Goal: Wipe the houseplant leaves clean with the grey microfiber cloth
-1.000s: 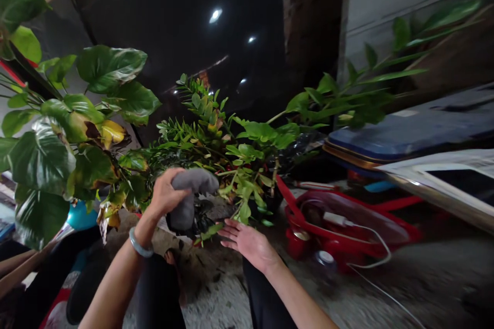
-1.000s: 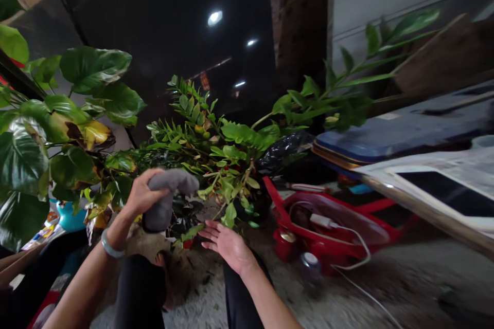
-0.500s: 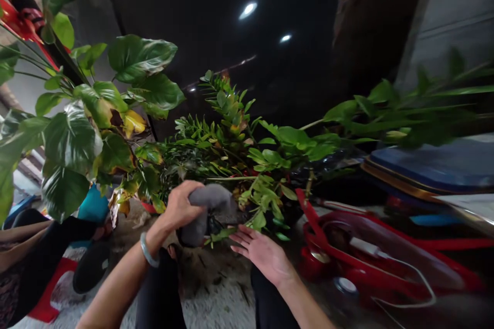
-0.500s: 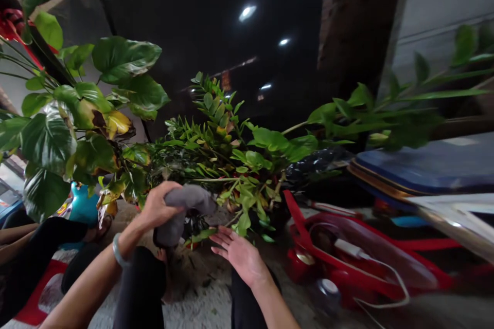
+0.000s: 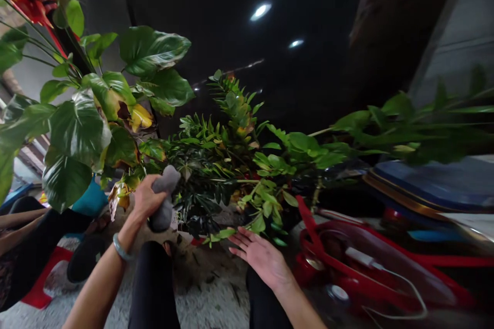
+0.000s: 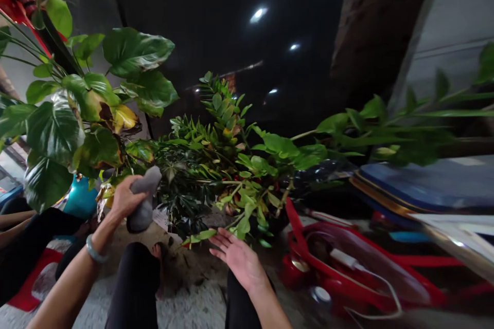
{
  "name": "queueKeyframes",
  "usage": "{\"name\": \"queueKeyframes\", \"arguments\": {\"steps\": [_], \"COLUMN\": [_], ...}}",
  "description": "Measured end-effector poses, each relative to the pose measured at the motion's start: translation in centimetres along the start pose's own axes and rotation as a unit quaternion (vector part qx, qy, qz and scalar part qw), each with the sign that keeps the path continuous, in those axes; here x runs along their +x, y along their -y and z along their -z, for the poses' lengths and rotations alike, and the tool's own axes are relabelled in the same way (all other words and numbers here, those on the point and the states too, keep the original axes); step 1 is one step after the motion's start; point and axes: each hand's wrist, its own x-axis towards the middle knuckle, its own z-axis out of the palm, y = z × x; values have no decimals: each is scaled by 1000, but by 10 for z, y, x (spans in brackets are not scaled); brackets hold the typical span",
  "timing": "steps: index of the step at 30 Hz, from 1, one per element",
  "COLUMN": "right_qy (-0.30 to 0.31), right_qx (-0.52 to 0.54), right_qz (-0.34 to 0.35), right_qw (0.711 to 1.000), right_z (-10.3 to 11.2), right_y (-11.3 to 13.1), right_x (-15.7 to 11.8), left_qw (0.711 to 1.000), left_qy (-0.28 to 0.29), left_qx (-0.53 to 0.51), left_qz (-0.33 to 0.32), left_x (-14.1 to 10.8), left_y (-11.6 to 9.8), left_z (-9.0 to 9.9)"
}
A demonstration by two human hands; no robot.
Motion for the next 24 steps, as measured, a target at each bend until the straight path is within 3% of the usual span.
{"name": "queueKeyframes", "arguments": {"steps": [3,5,6,8,11,13,15,18,20,22,24], "right_qy": [-5,-10,-11,-14,-16,-14,-10,-11,-14,-15,-15], "right_qx": [5,9,11,12,12,10,7,7,8,7,5], "right_qz": [-2,-2,-2,-3,-5,-5,-5,-4,-2,2,8], "right_qw": [1000,1000,1000,1000,1000,1000,1000,1000,1000,1000,1000], "right_z": [-3,-5,-6,-6,-3,-1,1,1,-1,-3,-6], "right_y": [-1,-2,-3,-3,-1,1,2,0,-2,-5,-8], "right_x": [2,2,2,0,-3,-5,-5,-2,1,2,2], "left_qw": [989,987,992,998,971,958,972,997,998,998,1000], "left_qy": [-143,-157,-124,4,223,277,233,69,-23,-46,16], "left_qx": [-20,-6,12,59,91,69,38,-8,-24,-13,10], "left_qz": [-37,-43,-34,-2,-3,-23,-20,-23,-46,-48,-24], "left_x": [29,37,33,11,-39,-61,-62,-32,-10,-2,-11], "left_y": [-7,-3,1,13,27,26,16,-6,-16,-18,-12], "left_z": [21,18,11,-11,-40,-43,-30,1,11,2,-21]}}
